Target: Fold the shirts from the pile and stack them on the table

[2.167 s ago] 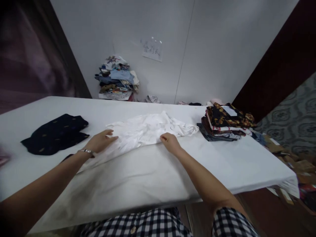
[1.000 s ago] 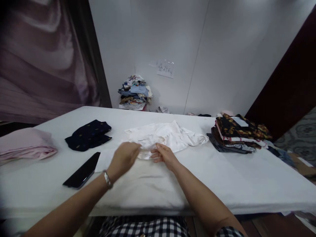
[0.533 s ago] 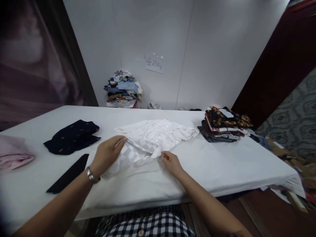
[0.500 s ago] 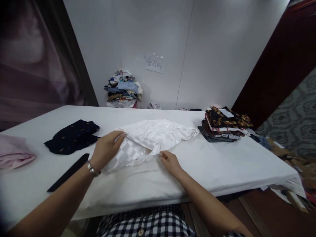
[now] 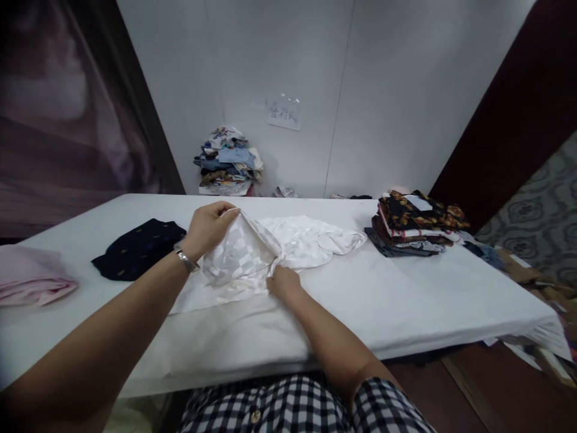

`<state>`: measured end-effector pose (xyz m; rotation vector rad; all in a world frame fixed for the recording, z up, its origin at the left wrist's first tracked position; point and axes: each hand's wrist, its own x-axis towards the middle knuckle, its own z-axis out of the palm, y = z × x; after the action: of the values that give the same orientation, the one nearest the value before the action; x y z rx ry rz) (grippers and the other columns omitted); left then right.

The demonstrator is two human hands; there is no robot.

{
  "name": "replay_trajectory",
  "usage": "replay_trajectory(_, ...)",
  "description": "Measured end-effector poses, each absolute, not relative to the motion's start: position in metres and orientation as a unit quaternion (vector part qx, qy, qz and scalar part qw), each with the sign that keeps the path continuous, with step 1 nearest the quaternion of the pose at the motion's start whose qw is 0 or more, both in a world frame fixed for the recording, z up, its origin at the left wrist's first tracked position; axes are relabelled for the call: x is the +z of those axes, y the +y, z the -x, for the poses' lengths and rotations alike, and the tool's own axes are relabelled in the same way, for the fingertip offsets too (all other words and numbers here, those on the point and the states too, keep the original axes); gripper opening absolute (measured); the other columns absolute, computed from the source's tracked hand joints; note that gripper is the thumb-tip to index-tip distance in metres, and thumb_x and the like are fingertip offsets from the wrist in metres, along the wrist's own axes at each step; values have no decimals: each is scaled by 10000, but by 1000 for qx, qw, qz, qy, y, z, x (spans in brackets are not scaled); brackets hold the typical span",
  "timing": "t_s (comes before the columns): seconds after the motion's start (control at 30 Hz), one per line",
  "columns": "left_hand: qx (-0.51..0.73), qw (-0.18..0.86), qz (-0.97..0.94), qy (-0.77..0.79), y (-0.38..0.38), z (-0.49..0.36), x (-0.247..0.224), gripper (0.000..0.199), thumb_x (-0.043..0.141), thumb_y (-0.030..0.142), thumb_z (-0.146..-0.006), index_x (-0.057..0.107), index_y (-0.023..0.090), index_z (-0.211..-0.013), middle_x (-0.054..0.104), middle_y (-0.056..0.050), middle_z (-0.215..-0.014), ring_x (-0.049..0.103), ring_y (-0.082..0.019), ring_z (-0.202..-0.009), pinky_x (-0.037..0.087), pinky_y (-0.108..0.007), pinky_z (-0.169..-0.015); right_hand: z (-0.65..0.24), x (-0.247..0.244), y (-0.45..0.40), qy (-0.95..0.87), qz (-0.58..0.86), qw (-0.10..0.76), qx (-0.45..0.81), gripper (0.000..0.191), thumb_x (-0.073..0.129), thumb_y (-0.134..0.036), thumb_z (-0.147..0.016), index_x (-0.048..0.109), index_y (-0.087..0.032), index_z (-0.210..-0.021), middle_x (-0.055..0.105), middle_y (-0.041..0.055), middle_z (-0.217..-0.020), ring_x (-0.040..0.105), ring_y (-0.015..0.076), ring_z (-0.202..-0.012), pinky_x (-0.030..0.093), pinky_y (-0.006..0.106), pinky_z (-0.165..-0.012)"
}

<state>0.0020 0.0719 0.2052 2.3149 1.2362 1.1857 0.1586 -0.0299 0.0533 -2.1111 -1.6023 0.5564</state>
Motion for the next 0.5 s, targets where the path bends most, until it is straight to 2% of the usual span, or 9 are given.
replay_trajectory(0.07, 396, 71, -802, 441, 79, 5, 207, 331, 472, 427, -832, 696, 195, -908, 726, -27, -898, 635, -200, -853, 450, -274, -765, -168, 56, -31, -586, 748, 235, 203, 112, 552, -173, -725, 619, -165, -813, 695, 110, -876, 632, 249, -839, 463, 319, -698)
replay_trajectory(0.13, 373, 6, -802, 466, 89, 18, 207, 335, 446, 431, -853, 686, 215, -940, 721, -36, -943, 632, -229, -906, 445, -298, -779, -196, 65, -38, -581, 736, 282, 203, 177, 491, -119, -691, 627, -174, -789, 694, 69, -843, 626, 216, -812, 466, 290, -684)
replay_trajectory(0.2, 348, -38, -800, 487, 98, 31, 206, 350, 414, 439, -871, 674, 224, -961, 714, -42, -972, 627, -245, -927, 442, -313, -781, -237, 81, -54, -559, 735, 334, 190, 245, 426, -140, -702, 631, -172, -833, 684, 54, -834, 615, 200, -794, 473, 281, -661)
replay_trajectory(0.27, 327, -56, -804, 494, 102, 43, 203, 377, 385, 458, -882, 655, 224, -1000, 709, -40, -989, 624, -242, -923, 440, -311, -773, -282, 102, -77, -506, 732, 424, 172, 292, 397, -205, -723, 619, -165, -907, 668, 51, -840, 606, 192, -769, 475, 279, -630)
replay_trajectory(0.33, 310, -65, -811, 492, 99, 54, 196, 401, 358, 477, -884, 638, 228, -1022, 707, -29, -986, 623, -232, -904, 441, -298, -751, -320, 125, -105, -399, 679, 593, 167, 279, 492, -301, -692, 622, -175, -905, 651, 30, -792, 587, 174, -682, 455, 260, -571)
replay_trajectory(0.4, 288, -77, -828, 475, 90, 64, 186, 418, 338, 499, -867, 640, 240, -994, 710, -17, -964, 624, -229, -876, 443, -296, -736, -345, 145, -137, -349, 637, 672, 141, 301, 590, -351, -657, 643, -198, -912, 647, 12, -772, 569, 154, -646, 438, 244, -557)
replay_trajectory(0.43, 275, -81, -839, 462, 84, 69, 179, 426, 341, 522, -846, 648, 250, -962, 713, -14, -947, 626, -234, -858, 447, -305, -732, -353, 153, -153, -354, 636, 674, 127, 298, 627, -364, -647, 659, -205, -898, 651, 11, -773, 567, 152, -649, 437, 242, -564)
replay_trajectory(0.5, 242, -63, -872, 422, 66, 78, 161, 444, 379, 600, -779, 670, 286, -898, 722, -9, -883, 632, -250, -810, 460, -335, -720, -363, 164, -184, -402, 663, 618, 133, 272, 686, -386, -631, 696, -200, -829, 667, 31, -784, 576, 166, -678, 444, 253, -588)
